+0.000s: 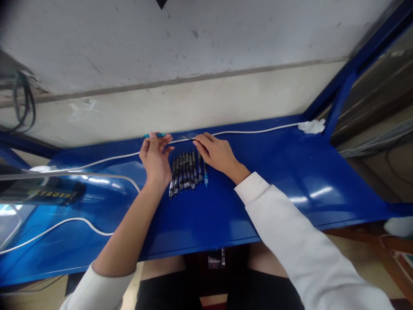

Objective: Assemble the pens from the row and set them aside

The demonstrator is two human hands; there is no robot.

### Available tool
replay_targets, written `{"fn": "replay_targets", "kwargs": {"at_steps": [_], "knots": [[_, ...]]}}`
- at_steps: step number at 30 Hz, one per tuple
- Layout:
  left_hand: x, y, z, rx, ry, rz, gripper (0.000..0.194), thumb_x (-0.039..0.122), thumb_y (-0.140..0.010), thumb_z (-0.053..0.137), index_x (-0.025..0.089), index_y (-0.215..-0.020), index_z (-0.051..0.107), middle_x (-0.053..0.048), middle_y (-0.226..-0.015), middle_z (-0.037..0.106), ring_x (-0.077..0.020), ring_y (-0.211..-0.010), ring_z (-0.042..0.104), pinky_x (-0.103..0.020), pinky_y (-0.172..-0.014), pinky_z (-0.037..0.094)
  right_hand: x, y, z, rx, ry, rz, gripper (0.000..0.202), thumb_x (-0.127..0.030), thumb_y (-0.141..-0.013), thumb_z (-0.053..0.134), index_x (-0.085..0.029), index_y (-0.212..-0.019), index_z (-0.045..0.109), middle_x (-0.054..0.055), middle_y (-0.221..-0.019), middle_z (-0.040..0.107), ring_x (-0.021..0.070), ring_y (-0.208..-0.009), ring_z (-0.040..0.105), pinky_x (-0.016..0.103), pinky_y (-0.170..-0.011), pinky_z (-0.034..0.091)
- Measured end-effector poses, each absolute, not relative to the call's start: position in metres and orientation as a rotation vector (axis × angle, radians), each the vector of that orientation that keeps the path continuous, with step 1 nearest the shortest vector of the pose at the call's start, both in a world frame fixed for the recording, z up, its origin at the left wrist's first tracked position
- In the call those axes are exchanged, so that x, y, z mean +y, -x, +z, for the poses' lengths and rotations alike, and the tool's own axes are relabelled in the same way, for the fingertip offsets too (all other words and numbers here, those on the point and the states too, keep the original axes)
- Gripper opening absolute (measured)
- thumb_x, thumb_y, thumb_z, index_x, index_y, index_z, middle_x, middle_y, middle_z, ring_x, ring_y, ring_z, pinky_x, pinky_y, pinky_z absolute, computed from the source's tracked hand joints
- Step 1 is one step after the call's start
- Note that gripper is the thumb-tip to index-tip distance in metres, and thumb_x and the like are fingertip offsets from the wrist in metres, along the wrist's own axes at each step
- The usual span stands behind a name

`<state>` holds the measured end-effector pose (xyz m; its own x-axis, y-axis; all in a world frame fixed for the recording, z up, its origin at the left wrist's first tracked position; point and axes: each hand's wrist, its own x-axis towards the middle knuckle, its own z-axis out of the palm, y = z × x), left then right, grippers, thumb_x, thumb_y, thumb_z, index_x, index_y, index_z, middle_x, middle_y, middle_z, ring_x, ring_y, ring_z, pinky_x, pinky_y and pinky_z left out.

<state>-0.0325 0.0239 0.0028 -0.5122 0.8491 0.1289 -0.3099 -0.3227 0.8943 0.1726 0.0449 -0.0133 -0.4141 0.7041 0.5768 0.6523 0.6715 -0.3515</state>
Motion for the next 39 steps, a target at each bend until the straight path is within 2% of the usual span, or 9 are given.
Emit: {"fn": "replay_targets", "kwargs": {"at_steps": [13, 19, 25, 33, 39], "knots": [[0.017, 0.027, 0.006, 1.095, -0.784, 1.816, 0.042, 0.06, -0.099, 0.085, 0.024, -0.089, 0.065, -0.01, -0.104, 0.086, -0.0256, -0.108, 0.084, -0.03, -0.077, 0.061, 0.044, -0.171, -0.013, -2.195, 1.042, 0.105, 0.043, -0.046, -0.126, 0.038, -0.022, -0.134, 0.073, 0.01, -0.118, 0.08, 0.0222, -0.096, 0.075, 0.032, -0.072, 0.044], [0.013, 0.022, 0.008, 1.031, -0.905, 1.678, 0.04, 0.062, -0.1, 0.084, 0.024, -0.107, 0.074, -0.011, -0.115, 0.088, -0.0277, -0.112, 0.085, -0.036, -0.088, 0.065, 0.043, -0.171, -0.012, -2.201, 1.027, 0.116, 0.044, -0.045, -0.126, 0.038, -0.022, -0.138, 0.073, 0.011, -0.121, 0.08, 0.0229, -0.1, 0.076, 0.032, -0.074, 0.046], [0.014, 0.021, 0.006, 0.98, -0.948, 1.624, 0.038, 0.062, -0.102, 0.083, 0.025, -0.109, 0.076, -0.009, -0.112, 0.087, -0.024, -0.102, 0.086, -0.033, -0.083, 0.067, 0.042, -0.171, -0.01, -2.208, 1.049, 0.148, 0.041, -0.044, -0.125, 0.04, -0.023, -0.138, 0.073, 0.01, -0.123, 0.081, 0.0235, -0.101, 0.076, 0.033, -0.076, 0.048], [0.014, 0.022, 0.005, 0.948, -0.928, 1.635, 0.041, 0.065, -0.102, 0.081, 0.026, -0.113, 0.073, -0.009, -0.11, 0.087, -0.0243, -0.101, 0.086, -0.035, -0.083, 0.068, 0.042, -0.171, -0.01, -2.205, 1.053, 0.174, 0.041, -0.043, -0.124, 0.041, -0.023, -0.138, 0.074, 0.011, -0.126, 0.081, 0.0243, -0.104, 0.076, 0.033, -0.077, 0.05], [0.015, 0.022, 0.005, 0.931, -0.929, 1.642, 0.041, 0.065, -0.103, 0.079, 0.025, -0.108, 0.071, -0.009, -0.108, 0.087, -0.0237, -0.099, 0.086, -0.032, -0.079, 0.067, 0.042, -0.17, -0.011, -2.2, 1.031, 0.164, 0.041, -0.043, -0.125, 0.041, -0.022, -0.136, 0.074, 0.011, -0.123, 0.081, 0.024, -0.104, 0.076, 0.033, -0.078, 0.05]]}}
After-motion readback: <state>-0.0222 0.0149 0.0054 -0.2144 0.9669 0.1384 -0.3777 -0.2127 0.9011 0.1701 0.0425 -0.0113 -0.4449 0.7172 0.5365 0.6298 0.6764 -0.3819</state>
